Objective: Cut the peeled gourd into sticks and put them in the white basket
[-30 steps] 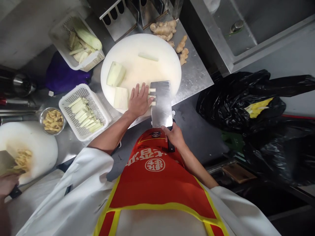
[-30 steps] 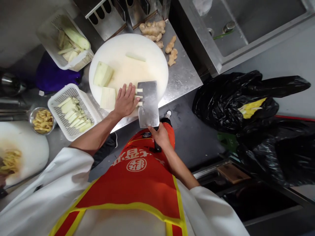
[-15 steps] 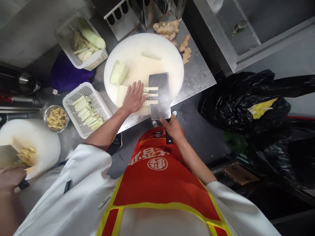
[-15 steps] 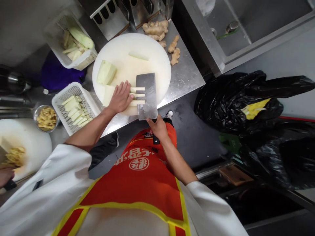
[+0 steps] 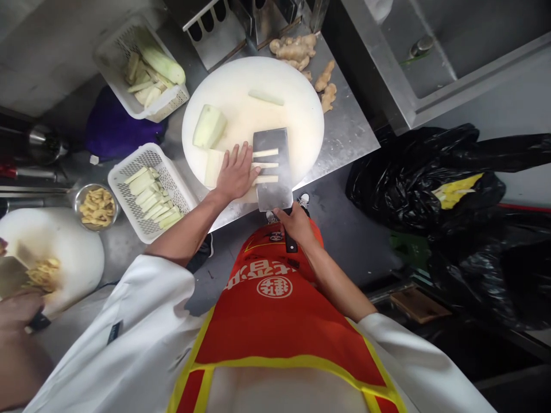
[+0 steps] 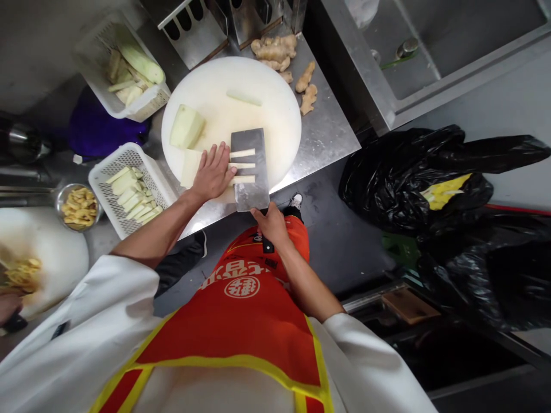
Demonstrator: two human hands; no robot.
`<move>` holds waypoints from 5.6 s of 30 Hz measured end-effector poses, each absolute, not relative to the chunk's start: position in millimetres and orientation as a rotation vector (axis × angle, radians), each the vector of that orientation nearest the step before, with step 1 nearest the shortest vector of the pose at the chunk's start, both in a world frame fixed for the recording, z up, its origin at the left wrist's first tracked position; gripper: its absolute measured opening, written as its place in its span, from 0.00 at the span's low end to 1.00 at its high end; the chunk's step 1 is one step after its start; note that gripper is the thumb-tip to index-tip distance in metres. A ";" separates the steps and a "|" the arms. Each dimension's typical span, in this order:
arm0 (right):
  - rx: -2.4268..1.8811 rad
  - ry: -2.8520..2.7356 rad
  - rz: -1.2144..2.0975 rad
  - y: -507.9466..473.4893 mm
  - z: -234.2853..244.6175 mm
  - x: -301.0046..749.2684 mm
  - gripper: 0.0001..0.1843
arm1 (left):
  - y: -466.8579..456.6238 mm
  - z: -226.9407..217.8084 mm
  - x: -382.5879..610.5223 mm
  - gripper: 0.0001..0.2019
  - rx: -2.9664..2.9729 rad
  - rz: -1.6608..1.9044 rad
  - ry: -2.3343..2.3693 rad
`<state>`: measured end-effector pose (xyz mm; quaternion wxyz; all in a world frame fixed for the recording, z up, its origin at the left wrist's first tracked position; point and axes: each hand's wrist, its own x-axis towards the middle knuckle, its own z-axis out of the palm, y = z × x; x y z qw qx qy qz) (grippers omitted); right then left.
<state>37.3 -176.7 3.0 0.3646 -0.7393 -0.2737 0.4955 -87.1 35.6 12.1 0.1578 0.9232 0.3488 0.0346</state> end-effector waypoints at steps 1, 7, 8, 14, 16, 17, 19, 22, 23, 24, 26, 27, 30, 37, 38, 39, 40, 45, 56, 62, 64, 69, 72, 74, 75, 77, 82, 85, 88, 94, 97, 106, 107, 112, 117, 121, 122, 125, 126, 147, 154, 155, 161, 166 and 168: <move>-1.895 -0.715 1.258 -175.9 2.0 35.0 0.13 | 35.5 12.2 -86.8 0.42 2.640 0.097 1.000; -1.959 -0.741 1.252 -189.9 0.8 22.9 0.15 | 34.5 13.4 -85.0 0.41 2.638 0.092 1.012; -1.957 -0.747 1.258 -188.1 1.7 22.3 0.15 | 34.3 13.7 -85.1 0.41 2.639 0.089 1.007; -1.960 -0.749 1.267 -171.4 12.1 16.8 0.13 | 33.4 13.4 -85.1 0.40 2.640 0.095 1.026; -2.001 -0.749 1.235 -177.1 14.1 13.1 0.14 | 33.2 12.8 -84.4 0.40 2.641 0.122 1.043; -2.019 -0.759 1.225 -180.6 14.4 11.5 0.15 | 33.1 12.7 -84.1 0.40 2.640 0.133 1.048; -2.035 -0.791 1.224 -184.0 13.5 9.1 0.15 | 32.5 12.9 -83.6 0.40 2.641 0.144 1.050; -2.011 -0.822 1.273 -172.4 9.9 7.0 0.14 | 29.3 13.2 -83.6 0.40 2.650 0.128 1.040; -1.995 -0.834 1.279 -165.3 8.6 6.4 0.14 | 27.9 12.9 -83.7 0.40 2.653 0.118 1.038; -1.981 -0.842 1.278 -157.9 7.6 6.0 0.14 | 26.8 12.5 -83.9 0.40 2.653 0.108 1.039; -1.941 -0.851 1.285 -145.4 6.3 5.9 0.14 | 27.6 11.8 -84.6 0.40 2.642 0.085 1.054; -1.921 -0.851 1.291 -141.5 6.2 6.4 0.14 | 30.6 12.3 -85.3 0.40 2.624 0.064 1.065; -1.888 -0.841 1.332 -137.9 7.4 10.5 0.14 | 52.0 22.0 -89.6 0.38 2.508 0.032 1.099; -1.912 -0.888 1.367 -139.7 9.4 18.0 0.11 | 89.4 63.6 -106.3 0.35 2.493 0.051 0.789; -1.915 -0.894 1.372 -139.8 10.2 18.2 0.11 | 85.2 62.9 -105.9 0.36 2.518 -0.029 0.709; -1.914 -0.896 1.378 -139.9 11.7 18.8 0.11 | 80.0 60.6 -104.3 0.37 2.542 -0.095 0.653; -1.903 -0.893 1.383 -140.0 14.0 19.9 0.11 | 74.7 57.4 -101.8 0.37 2.563 -0.136 0.622; -1.841 -0.887 1.361 -133.6 40.4 41.0 0.11 | 70.3 60.8 -75.9 0.20 2.632 0.058 0.656; -1.858 -0.918 1.244 -138.8 77.3 156.8 0.13 | 144.2 72.5 30.2 0.16 2.566 0.423 0.860; -1.802 -0.855 1.441 -146.8 49.8 217.9 0.16 | 168.3 40.1 51.7 0.17 2.540 0.164 1.060; -1.806 -0.874 1.501 -153.3 42.8 242.1 0.17 | 167.2 43.0 39.7 0.21 2.537 0.133 1.175; -1.877 -1.067 1.600 -170.6 37.0 313.2 0.21 | 113.0 63.4 -28.1 0.36 2.554 -0.033 0.992; -1.853 -1.258 1.719 -163.7 38.5 347.3 0.24 | 64.1 67.4 -63.9 0.44 2.489 -0.436 0.842; -1.822 -1.420 1.756 -149.9 39.3 358.5 0.25 | 38.9 64.7 -76.3 0.45 2.472 -0.531 0.906; -1.803 -1.501 1.750 -141.1 39.3 360.1 0.25 | 29.3 62.2 -79.1 0.43 2.472 -0.524 0.965; -1.759 -1.633 1.708 -122.7 38.3 356.5 0.25 | 14.6 55.5 -79.5 0.39 2.474 -0.452 1.088; -1.824 -1.867 1.643 -91.5 32.2 329.0 0.18 | -21.7 32.2 -63.5 0.33 2.388 -0.159 1.493; -1.862 -1.971 1.629 -86.3 29.8 314.8 0.16 | -43.4 18.8 -45.1 0.33 2.262 -0.001 1.744; -1.792 -2.020 1.624 -82.4 29.8 304.8 0.15 | -50.5 10.3 -24.6 0.32 2.128 0.090 1.922; -1.705 -1.990 1.691 -65.0 36.9 284.5 0.15 | -12.4 7.0 2.2 0.32 1.981 0.209 2.127; -1.727 -1.947 1.694 -58.1 41.8 280.4 0.13 | 15.2 8.6 3.4 0.32 1.967 0.254 2.187; -1.852 -2.299 1.265 -7.2 69.6 336.5 0.13 | 55.4 11.8 -7.6 0.29 2.032 0.289 2.237; -1.829 -2.356 1.168 2.6 72.8 340.1 0.13 | 56.3 14.7 -7.2 0.29 2.022 0.290 2.248; -1.741 -2.540 0.839 39.4 81.0 333.6 0.14 | 42.4 35.6 -24.0 0.33 1.975 0.317 2.306; -1.659 -2.544 0.856 39.2 83.8 325.2 0.16 | 5.0 45.6 -81.6 0.36 1.662 0.097 2.411; -1.649 -2.466 1.164 15.5 91.0 334.3 0.19 | -29.8 47.7 -100.0 0.31 1.837 -0.013 2.137; -1.649 -2.458 1.236 7.7 93.2 337.6 0.19 | -37.9 48.1 -96.3 0.32 1.951 0.003 2.001; -1.597 -2.472 1.379 -15.9 99.5 345.2 0.19 | -58.2 48.2 -72.0 0.32 2.257 0.055 1.565; -1.567 -2.491 1.402 -22.7 101.4 346.2 0.19 | -63.5 47.5 -62.4 0.30 2.311 0.060 1.487; -1.143 -3.331 0.816 -47.4 170.9 259.4 0.15 | -97.9 21.4 -21.6 0.21 2.191 0.199 1.829; -1.157 -3.331 0.892 -39.1 189.5 250.2 0.14 | -96.7 18.9 -22.0 0.20 2.185 0.312 1.811; -1.157 -3.338 0.901 -38.2 192.1 249.2 0.15 | -96.6 17.5 -22.1 0.20 2.188 0.337 1.809; -1.140 -3.363 0.908 -28.7 185.7 221.4 0.17 | -96.5 9.9 -24.5 0.18 2.262 0.479 1.783; -1.146 -3.337 0.934 -21.6 177.2 209.2 0.17 | -97.1 8.0 -26.7 0.17 2.254 0.507 1.775; -1.176 -3.349 0.990 -24.3 186.8 228.1 0.16 | -97.8 6.2 -26.7 0.18 2.244 0.537 1.773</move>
